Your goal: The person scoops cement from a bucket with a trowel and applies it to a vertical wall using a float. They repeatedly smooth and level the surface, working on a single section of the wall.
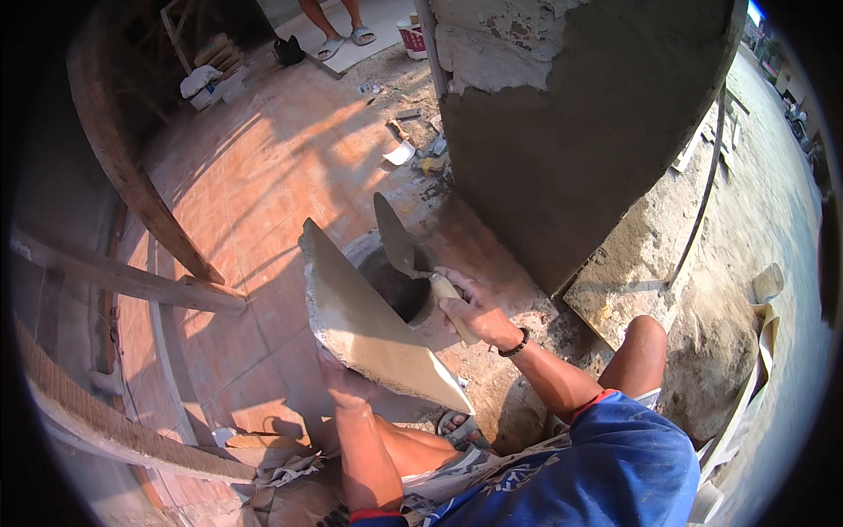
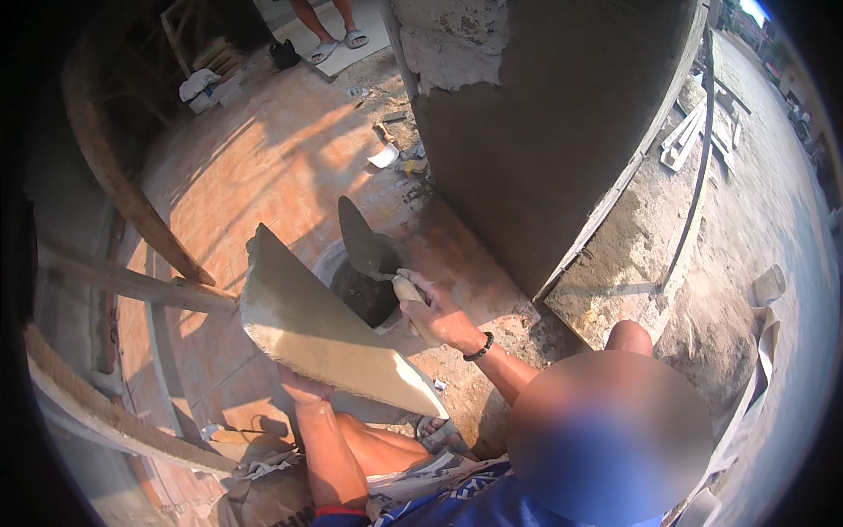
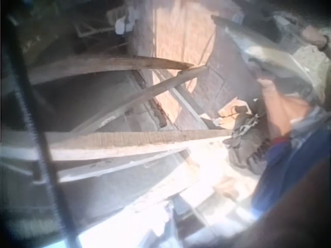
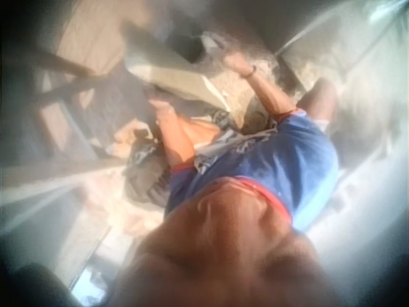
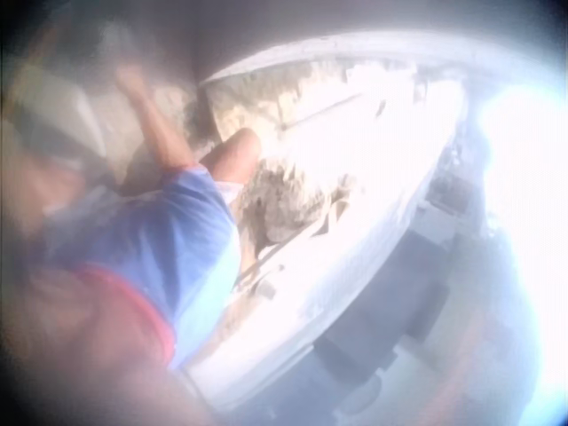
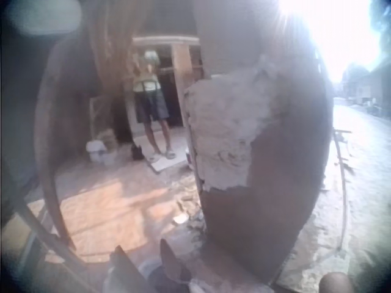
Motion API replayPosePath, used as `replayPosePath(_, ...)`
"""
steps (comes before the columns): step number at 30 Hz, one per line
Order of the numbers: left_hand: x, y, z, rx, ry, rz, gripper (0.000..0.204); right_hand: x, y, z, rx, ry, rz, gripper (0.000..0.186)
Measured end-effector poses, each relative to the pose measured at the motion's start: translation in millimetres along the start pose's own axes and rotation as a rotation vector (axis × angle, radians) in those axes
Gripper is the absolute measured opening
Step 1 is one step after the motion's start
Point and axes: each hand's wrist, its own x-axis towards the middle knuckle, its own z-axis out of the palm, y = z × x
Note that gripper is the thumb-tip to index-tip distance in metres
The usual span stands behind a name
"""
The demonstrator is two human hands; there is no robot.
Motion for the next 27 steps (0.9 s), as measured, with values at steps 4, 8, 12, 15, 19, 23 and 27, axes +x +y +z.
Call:
replayPosePath(4,7.7,-1.2,19.0,-0.008,0.030,-0.042,0.074,-13.7,45.9,-45.4,-0.417,0.341,0.042,0.048)
replayPosePath(8,13.1,-9.9,45.1,0.053,0.004,-0.036,0.078,-48.4,109.9,-112.4,-0.772,0.426,0.256,0.032)
replayPosePath(12,8.8,-11.9,42.0,0.100,-0.004,-0.040,0.078,-58.9,106.0,-115.7,-0.748,0.414,0.328,0.028)
replayPosePath(15,13.6,-21.0,36.1,0.061,-0.007,-0.082,0.076,-52.1,99.7,-138.7,-0.738,0.531,0.408,0.027)
replayPosePath(19,21.0,-24.5,49.8,0.028,-0.198,-0.026,0.056,-46.2,99.9,-161.8,-0.912,0.542,0.212,0.031)
replayPosePath(23,22.9,-16.0,68.4,0.010,-0.204,-0.066,0.063,-33.2,99.5,-151.8,-1.096,0.628,-0.154,0.039)
replayPosePath(27,20.0,-17.5,53.3,-0.091,-0.050,-0.084,0.071,-32.6,32.1,-79.9,-0.672,0.344,-0.164,0.036)
